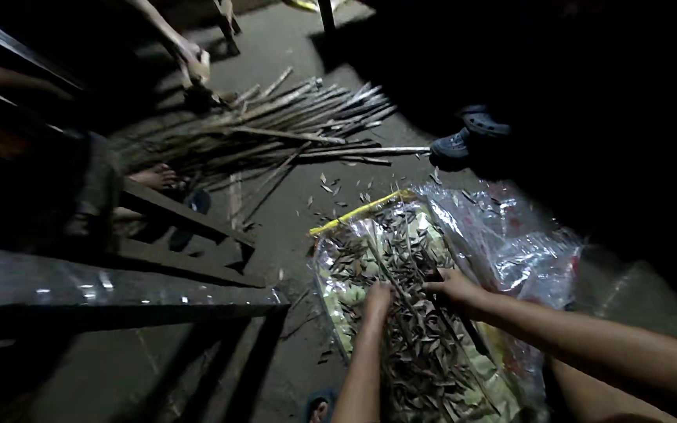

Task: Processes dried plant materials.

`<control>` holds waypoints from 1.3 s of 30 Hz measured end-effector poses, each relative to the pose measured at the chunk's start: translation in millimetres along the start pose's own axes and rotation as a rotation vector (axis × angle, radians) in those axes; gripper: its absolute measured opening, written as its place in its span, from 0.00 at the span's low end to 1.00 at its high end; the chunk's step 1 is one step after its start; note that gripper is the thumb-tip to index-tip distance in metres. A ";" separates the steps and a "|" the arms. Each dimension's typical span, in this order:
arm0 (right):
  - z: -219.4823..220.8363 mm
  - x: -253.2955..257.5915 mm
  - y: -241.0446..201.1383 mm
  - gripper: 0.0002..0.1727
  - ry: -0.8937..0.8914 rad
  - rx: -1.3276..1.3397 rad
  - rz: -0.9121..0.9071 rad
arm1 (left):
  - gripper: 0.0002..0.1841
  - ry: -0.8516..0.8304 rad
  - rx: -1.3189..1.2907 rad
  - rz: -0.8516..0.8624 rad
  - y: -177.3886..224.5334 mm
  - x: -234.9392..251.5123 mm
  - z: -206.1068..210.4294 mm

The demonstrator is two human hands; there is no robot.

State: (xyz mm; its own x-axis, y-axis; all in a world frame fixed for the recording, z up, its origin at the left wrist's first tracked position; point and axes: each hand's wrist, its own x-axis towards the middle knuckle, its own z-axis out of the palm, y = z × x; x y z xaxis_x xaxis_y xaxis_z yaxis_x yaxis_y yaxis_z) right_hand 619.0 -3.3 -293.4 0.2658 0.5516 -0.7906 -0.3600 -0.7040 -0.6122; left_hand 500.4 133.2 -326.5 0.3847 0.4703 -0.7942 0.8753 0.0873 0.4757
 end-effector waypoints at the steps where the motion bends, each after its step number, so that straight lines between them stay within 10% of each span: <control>1: 3.1 -10.6 -9.9 0.16 0.010 0.019 -0.032 | 0.21 0.020 -0.070 0.029 11.3 -17.7 -7.3; 13: 55.6 -171.0 -47.7 0.10 -0.023 0.324 -0.491 | 0.18 0.339 -0.356 0.575 38.0 -225.7 -34.4; 21: 3.6 -162.9 -50.1 0.20 0.117 0.669 -0.600 | 0.20 0.146 0.504 0.474 12.3 -237.5 -28.7; 31: 41.7 -137.2 -55.9 0.10 0.000 0.716 -0.600 | 0.20 -0.012 0.296 0.464 16.0 -225.4 -70.0; 39: 61.0 -137.6 -35.8 0.18 0.098 0.330 -0.711 | 0.17 0.429 0.273 0.546 22.3 -231.4 -67.3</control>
State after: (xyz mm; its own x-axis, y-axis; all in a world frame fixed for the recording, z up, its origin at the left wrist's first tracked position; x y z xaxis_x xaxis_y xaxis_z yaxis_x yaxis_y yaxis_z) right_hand 540.8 -26.7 -162.0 0.6040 0.7666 -0.2181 -0.3167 -0.0202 -0.9483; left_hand 411.1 85.4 -106.7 0.6863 0.6907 -0.2279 0.6556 -0.4518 0.6050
